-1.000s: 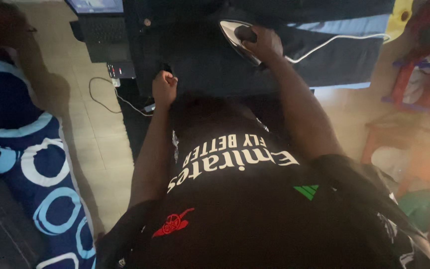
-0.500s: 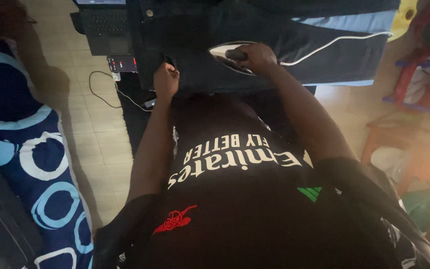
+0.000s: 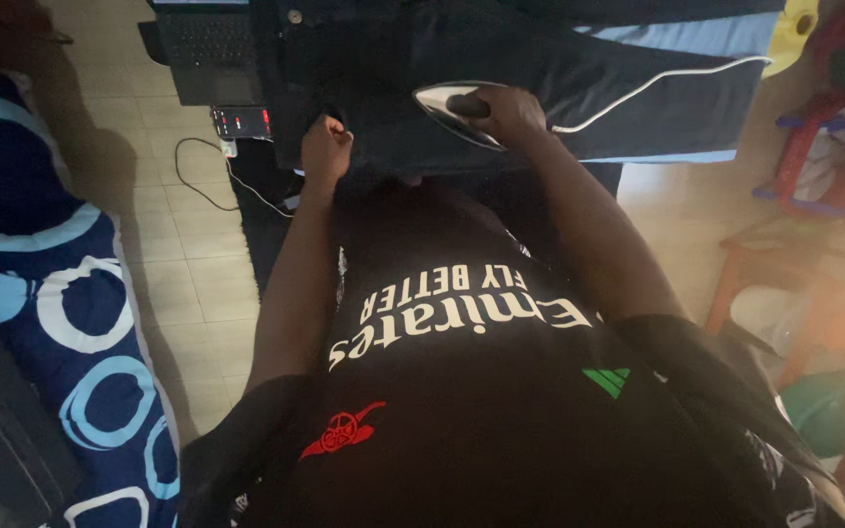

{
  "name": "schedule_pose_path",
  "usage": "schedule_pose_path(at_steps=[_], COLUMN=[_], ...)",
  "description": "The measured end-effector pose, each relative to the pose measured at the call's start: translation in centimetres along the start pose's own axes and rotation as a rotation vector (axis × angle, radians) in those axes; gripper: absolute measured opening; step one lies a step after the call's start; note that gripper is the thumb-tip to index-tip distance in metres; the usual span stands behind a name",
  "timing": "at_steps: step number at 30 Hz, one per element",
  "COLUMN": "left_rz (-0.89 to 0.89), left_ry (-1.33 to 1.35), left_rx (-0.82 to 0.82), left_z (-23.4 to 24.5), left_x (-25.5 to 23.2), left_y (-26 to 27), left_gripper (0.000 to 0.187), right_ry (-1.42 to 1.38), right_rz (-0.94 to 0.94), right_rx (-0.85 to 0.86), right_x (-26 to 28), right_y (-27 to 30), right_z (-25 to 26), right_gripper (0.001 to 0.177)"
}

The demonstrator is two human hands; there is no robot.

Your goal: The person is ironing a pair of black pants by hand using an electric iron on a flat surface, moving the iron across different sections of the fabric and adjusting the garment's position between strokes.

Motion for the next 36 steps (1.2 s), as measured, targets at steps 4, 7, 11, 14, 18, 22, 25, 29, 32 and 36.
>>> schedule_pose_path(at_steps=[4,7,11,14,18,22,25,29,32,36], left_rz=[0.038,0.028,0.014,0.08,0.002,-0.071,-0.022,-0.021,-0.038,0.015], left_ry=[-0.058,-0.081,-0.133,-0.115,-0.047,-0.098,-0.129,-0.086,-0.06,-0.055], left_rx=[-0.011,-0.027,0.0,-0.001,-0.033,-0.056,-0.053,-0.093,-0.098,-0.063], left_z=[-0.4,-0.6,-0.8,-0.6,-0.1,-0.3,-0.6,-0.6,-0.1,0.3], left_x=[0.3,0.7,0.6,0.2,-0.1,0.1,0.3,-0.3,-1.1,-1.7], left_y=[-0.1,-0.3,-1.1,-0.6,-0.2,-0.2,-0.4,0.0,0.3,0.4], left_gripper=[0.024,0.021,0.021,0.019,0.019,0.019,0.017,0.018,0.018,0.017], right_ry=[-0.005,-0.063,-0.103,-0.135,-0.087,-0.032,0.018,0.042,0.021,0.05], right_rz=[-0.074,-0.104,-0.065,-0.086,-0.065,0.061,0.164,0.053,0.041,0.021], right_rx=[0.01,-0.082,-0.194,-0.201,-0.128,-0.129,-0.081,0.052,-0.008,0.084], right_x=[-0.4,-1.1,-1.7,-0.8,1.0,2.8,2.8,3.4,3.8,3.7], right_y=[-0.6,-2.1,-4.2,-5.6,-6.5,-6.8,-6.2,-5.2,-4.7,-3.8], right_z=[-0.8,-1.6,-1.8,-1.8,-1.5,-2.6,-2.6,-1.6,-1.2,-1.7], right_gripper=[0.054,0.06,0.055,0.058,0.053,0.058,0.064,0.062,0.062,0.056])
Point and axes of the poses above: each hand's wrist, its own y-axis away from the middle knuckle, its own z-axis out of the back of the hand, x = y × z, the point moved 1 cm from there along -y, towards the middle knuckle, and after that the axes turned 12 degrees about y, right-handed, at the moved point
